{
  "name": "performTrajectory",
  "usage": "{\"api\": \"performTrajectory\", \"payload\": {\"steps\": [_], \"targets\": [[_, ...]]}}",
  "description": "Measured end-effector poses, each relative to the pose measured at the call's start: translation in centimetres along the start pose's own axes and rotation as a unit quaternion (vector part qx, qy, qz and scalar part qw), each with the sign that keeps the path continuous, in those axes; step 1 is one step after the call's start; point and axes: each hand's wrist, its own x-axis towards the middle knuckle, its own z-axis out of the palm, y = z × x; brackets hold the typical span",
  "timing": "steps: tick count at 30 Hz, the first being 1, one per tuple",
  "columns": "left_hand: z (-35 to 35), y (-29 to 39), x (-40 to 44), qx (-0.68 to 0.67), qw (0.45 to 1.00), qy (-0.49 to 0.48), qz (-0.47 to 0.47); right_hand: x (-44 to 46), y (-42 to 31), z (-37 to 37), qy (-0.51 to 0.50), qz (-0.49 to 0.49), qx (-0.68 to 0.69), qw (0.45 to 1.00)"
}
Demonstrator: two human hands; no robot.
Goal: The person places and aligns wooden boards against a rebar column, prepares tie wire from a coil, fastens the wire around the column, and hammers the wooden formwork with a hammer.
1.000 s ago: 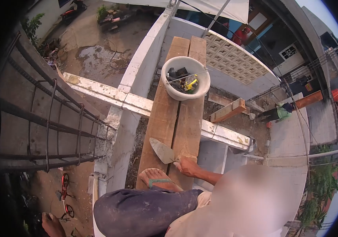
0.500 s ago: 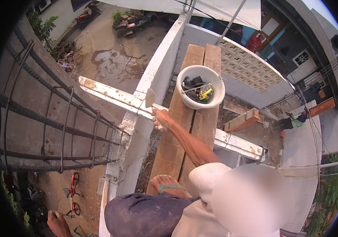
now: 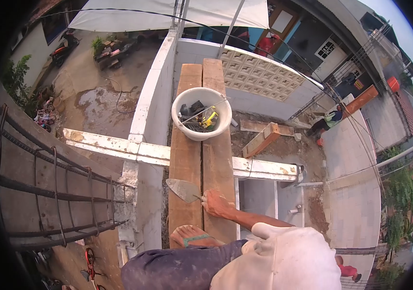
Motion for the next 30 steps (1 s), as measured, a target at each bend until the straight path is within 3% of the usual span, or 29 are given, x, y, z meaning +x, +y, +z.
{"api": "performTrajectory", "payload": {"steps": [2,7,9,12,13,14,16,18,19,22,26,30], "targets": [[0.6,0.5,2.0,-0.015,1.000,0.000,0.008,-0.6,-0.5,-0.7,-0.008,0.012,-0.076,0.997],[-1.7,-2.4,0.2,-0.162,0.977,0.013,-0.141,0.5,0.0,-2.1,-0.060,-0.020,-0.106,0.992],[-2.9,-3.1,-1.1,-0.202,0.963,0.089,-0.157,1.4,-2.4,-3.3,0.007,-0.138,-0.138,0.981],[-3.7,-4.4,-2.1,-0.259,0.932,0.172,-0.185,2.8,-11.0,-4.5,0.003,-0.236,-0.111,0.965],[-3.9,-4.8,-2.4,-0.275,0.921,0.200,-0.188,3.1,-15.0,-4.5,-0.109,-0.143,0.056,0.982],[-4.1,-5.0,-2.7,-0.295,0.909,0.229,-0.184,3.2,-19.1,-4.6,-0.215,-0.035,0.214,0.952],[-4.1,-5.2,-3.0,-0.306,0.894,0.271,-0.182,3.1,-27.4,-4.9,-0.353,-0.092,0.304,0.880],[-4.3,-5.2,-3.1,-0.326,0.876,0.315,-0.167,1.7,-36.2,-5.8,-0.459,-0.155,0.302,0.821],[-4.5,-5.1,-3.3,-0.313,0.880,0.325,-0.147,1.7,-39.9,-5.3,-0.491,-0.234,0.279,0.791],[-5.0,-5.3,-3.9,-0.254,0.887,0.381,-0.063,-0.1,-50.2,-4.5,-0.527,-0.381,0.254,0.715],[-6.1,-5.6,-5.5,-0.175,0.906,0.384,-0.007,-3.3,-59.4,-1.4,-0.588,-0.341,0.409,0.608],[-7.5,-6.4,-6.6,-0.199,0.923,0.327,-0.039,-5.4,-64.0,-2.3,-0.647,-0.328,0.402,0.559]]}}
